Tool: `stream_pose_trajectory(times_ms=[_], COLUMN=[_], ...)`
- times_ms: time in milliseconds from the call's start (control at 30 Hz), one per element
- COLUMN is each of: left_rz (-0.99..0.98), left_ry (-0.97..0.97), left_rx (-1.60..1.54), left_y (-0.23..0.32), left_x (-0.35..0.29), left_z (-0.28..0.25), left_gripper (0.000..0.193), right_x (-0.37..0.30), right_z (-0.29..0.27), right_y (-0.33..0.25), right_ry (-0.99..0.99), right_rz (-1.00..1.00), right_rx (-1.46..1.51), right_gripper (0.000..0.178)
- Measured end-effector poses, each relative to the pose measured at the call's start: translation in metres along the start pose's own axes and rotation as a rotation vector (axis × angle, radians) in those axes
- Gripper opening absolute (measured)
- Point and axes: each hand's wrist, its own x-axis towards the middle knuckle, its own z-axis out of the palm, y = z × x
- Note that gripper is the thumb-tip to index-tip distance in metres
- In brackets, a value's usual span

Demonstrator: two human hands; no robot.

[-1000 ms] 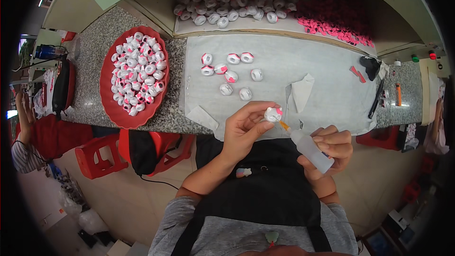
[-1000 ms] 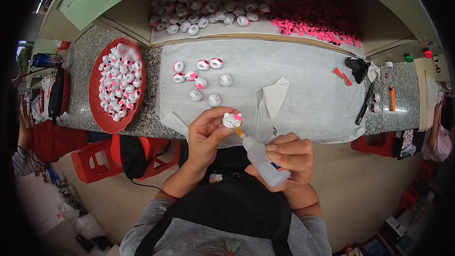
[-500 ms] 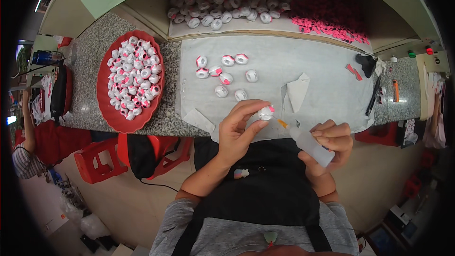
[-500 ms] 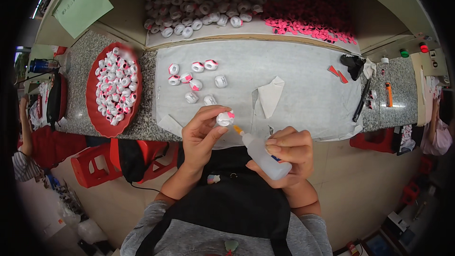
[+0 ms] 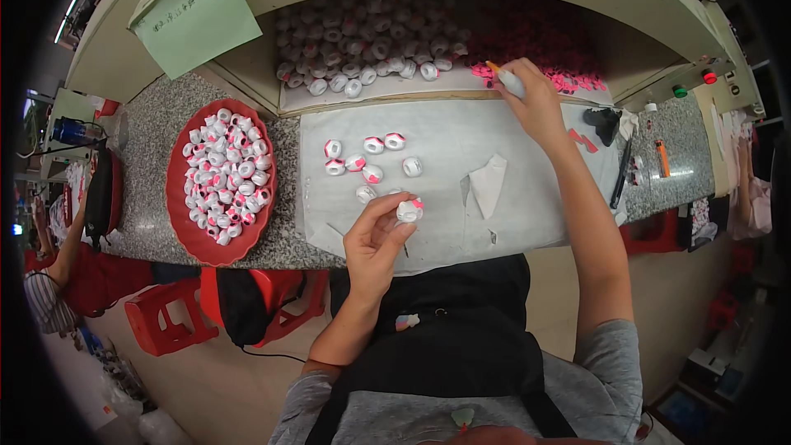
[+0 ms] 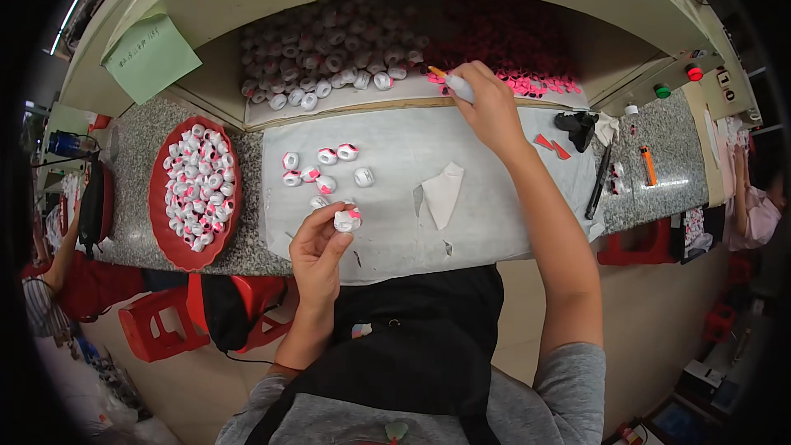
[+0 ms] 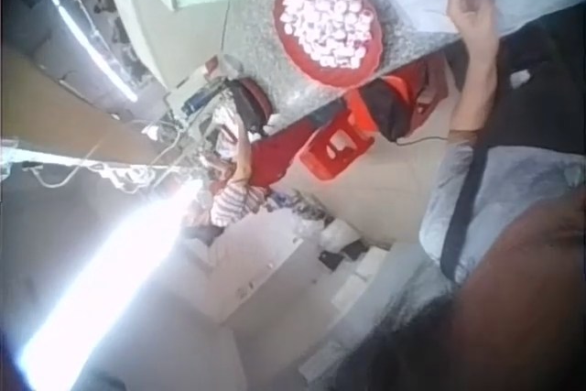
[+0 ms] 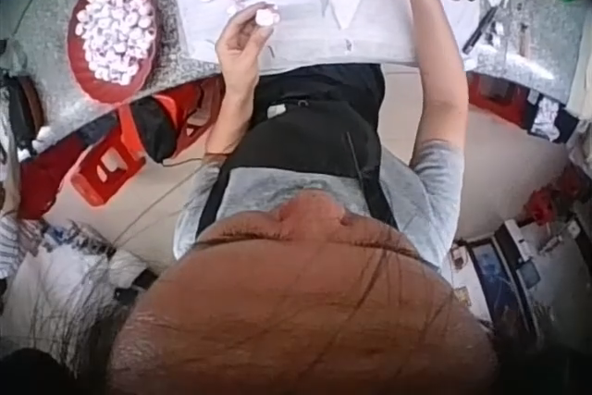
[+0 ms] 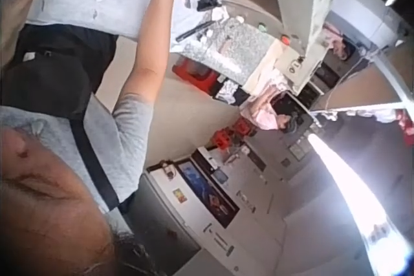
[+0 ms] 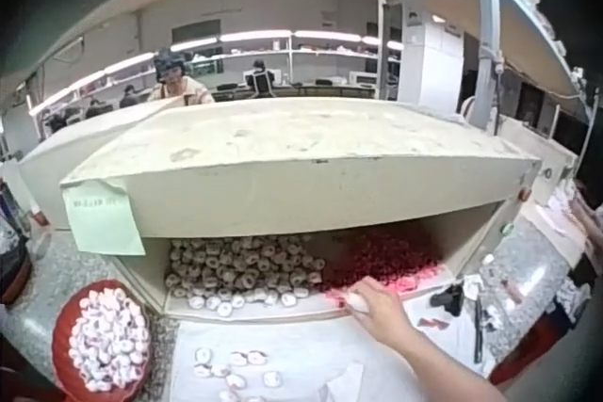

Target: Assembling small plastic toy components by applying glue from a bottle and joining pieces at a factory workbench.

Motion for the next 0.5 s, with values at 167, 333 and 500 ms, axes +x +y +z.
stream_pose_trajectory(times_ms=[167,333,500], left_rz=[0.014,0.02,0.034], left_ry=[0.014,0.016,-0.023], left_rx=[0.029,0.022,0.035], left_y=[0.002,0.001,0.002], left_x=[0.0,0.001,0.003], left_z=[-0.006,-0.005,-0.002], left_gripper=[0.032,0.032,0.032], right_x=[0.025,0.031,0.022], right_z=[-0.006,-0.006,-0.007], right_y=[0.004,0.006,0.01], right_ry=[-0.239,-0.256,-0.129], right_rz=[-0.216,-0.179,-0.188], right_rx=[-0.371,-0.371,-0.241], right_gripper=[0.025,0.023,0.018])
